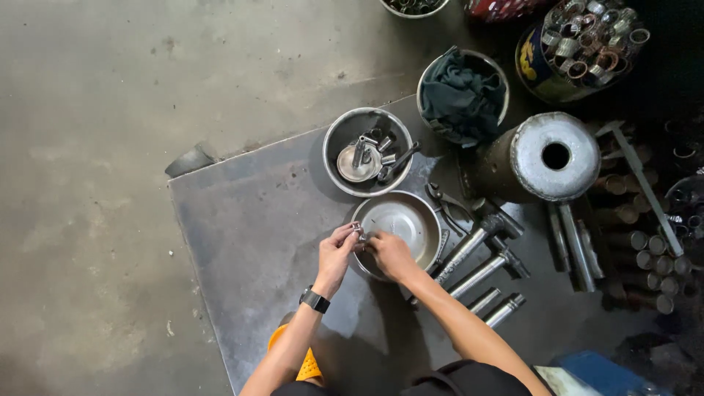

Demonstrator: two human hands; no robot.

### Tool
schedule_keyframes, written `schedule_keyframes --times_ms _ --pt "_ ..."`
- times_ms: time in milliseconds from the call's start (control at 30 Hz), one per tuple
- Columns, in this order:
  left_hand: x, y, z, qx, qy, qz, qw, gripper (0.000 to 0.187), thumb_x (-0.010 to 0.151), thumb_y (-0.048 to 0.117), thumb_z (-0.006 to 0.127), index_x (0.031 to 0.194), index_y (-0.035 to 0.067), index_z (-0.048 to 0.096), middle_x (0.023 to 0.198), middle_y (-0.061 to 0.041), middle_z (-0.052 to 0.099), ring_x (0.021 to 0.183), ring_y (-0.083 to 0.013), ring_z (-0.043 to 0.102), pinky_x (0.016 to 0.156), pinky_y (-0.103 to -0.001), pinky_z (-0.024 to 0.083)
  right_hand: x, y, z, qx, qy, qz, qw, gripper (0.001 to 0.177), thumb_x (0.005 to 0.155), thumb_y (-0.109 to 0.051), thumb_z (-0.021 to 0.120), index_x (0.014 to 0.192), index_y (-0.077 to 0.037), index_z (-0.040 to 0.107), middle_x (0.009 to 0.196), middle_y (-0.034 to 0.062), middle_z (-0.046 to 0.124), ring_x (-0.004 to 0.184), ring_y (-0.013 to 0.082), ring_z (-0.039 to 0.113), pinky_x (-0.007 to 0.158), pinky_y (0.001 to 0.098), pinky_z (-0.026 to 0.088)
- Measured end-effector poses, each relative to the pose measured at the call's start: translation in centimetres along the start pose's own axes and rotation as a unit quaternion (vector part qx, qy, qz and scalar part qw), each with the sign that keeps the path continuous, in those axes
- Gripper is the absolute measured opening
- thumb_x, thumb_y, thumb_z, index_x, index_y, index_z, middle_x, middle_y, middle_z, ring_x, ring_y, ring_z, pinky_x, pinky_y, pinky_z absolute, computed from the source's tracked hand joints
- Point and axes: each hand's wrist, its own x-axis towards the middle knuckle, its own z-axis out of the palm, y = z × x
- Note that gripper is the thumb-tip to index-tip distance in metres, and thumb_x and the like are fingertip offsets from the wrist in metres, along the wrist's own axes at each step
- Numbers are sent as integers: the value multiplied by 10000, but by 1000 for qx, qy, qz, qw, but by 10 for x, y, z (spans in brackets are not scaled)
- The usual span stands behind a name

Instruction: The person cleans small metal parts using a rag and a wire brush. They wipe the parts with the rag and scrub them with the brush over a metal bowl. The person then picks up a cylindrical metal part and walks towards a machine in the workshop.

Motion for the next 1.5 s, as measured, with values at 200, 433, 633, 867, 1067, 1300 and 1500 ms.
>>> schedule_keyframes --times_ms 200,433,633,867,1067,1300,1500 --pt "6 -4 5 -38 -11 -21 999 269 959 41 628 1190 -70 713 1364 -94 657 1037 -192 707 888 -309 596 5 4 -36 141 86 79 983 180 889 -152 695 995 -21 760 948 151 754 847 281 720 767 396 563" --pt "4 1 18 25 -43 31 998 255 948 36 645 1160 -63 746 1356 -73 676 1104 -143 671 918 -269 561 14 -2 -61 220 49 94 970 229 903 -226 730 925 1 751 748 93 722 656 122 641 604 303 509" --pt "-4 17 24 129 -45 86 987 224 933 46 639 1108 -48 744 1306 -64 700 1027 -159 697 858 -281 560 11 -4 -63 203 27 137 969 265 878 -258 761 886 6 748 671 97 675 620 99 576 572 301 480" --pt "-2 5 11 130 -35 101 986 225 933 36 660 1123 -41 752 1304 -68 724 1051 -147 711 887 -264 558 5 12 -34 152 136 82 976 250 875 -224 768 1012 -17 742 921 150 740 795 242 729 713 380 578" --pt "-2 10 -1 29 -1 49 998 255 942 25 624 1151 -60 742 1353 -87 675 1086 -147 682 903 -287 586 -9 7 31 -84 -5 20 996 173 848 -90 654 1006 -18 655 1008 201 657 961 411 665 825 509 547" --pt "-3 -4 -2 -14 -8 -3 1000 259 940 53 638 1155 -57 732 1369 -68 651 1067 -153 693 884 -306 603 -9 0 1 -43 -26 23 998 182 847 -136 670 956 7 640 1007 217 654 931 435 659 814 517 543" --pt "-5 -6 7 15 -3 -15 1000 278 975 84 668 1188 -79 743 1330 -90 697 1045 -157 676 881 -305 577 -17 3 7 -11 14 -3 1000 306 735 -142 722 951 55 629 1007 276 645 884 480 644 732 533 538"
